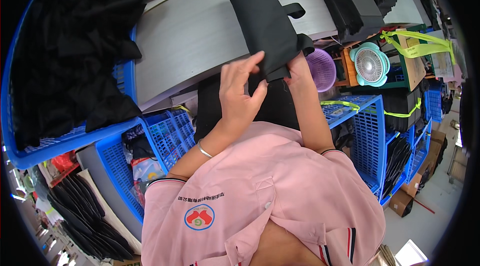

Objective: Inspecting and sorting black fabric components at a factory workbench.

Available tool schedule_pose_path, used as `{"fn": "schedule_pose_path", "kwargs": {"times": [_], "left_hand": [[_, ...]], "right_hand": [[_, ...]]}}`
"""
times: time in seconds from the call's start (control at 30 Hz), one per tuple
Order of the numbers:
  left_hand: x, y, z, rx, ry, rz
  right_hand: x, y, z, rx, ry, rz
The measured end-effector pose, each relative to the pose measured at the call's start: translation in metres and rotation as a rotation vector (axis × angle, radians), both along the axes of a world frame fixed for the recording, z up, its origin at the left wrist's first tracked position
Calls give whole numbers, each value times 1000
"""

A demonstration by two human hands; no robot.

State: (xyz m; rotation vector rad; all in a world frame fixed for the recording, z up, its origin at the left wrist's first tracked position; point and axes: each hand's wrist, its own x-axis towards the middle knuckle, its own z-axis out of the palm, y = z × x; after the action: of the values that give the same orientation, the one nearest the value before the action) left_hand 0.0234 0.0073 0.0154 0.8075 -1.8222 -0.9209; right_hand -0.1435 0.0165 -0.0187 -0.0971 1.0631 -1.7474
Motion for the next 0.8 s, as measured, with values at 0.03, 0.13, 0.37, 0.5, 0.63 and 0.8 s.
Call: {"fn": "schedule_pose_path", "kwargs": {"times": [0.03, 0.13, 0.37, 0.5, 0.63, 0.8], "left_hand": [[1, -2, 0, -48, -31, -2], [5, -3, -1, -97, 21, -126], [7, 5, 3, -17, 146, -64], [-4, 3, 5, 46, 136, -45], [-2, -2, 4, -12, 100, -121], [2, -2, -1, -1, 133, -138]], "right_hand": [[2, 1, 1, -41, 13, -6], [5, 0, 5, 72, 62, -32], [0, -3, 4, -58, -104, -40], [0, -1, 0, -157, -86, 18], [0, 0, 0, -83, -50, 1], [-3, 0, 2, 30, -26, -49]]}}
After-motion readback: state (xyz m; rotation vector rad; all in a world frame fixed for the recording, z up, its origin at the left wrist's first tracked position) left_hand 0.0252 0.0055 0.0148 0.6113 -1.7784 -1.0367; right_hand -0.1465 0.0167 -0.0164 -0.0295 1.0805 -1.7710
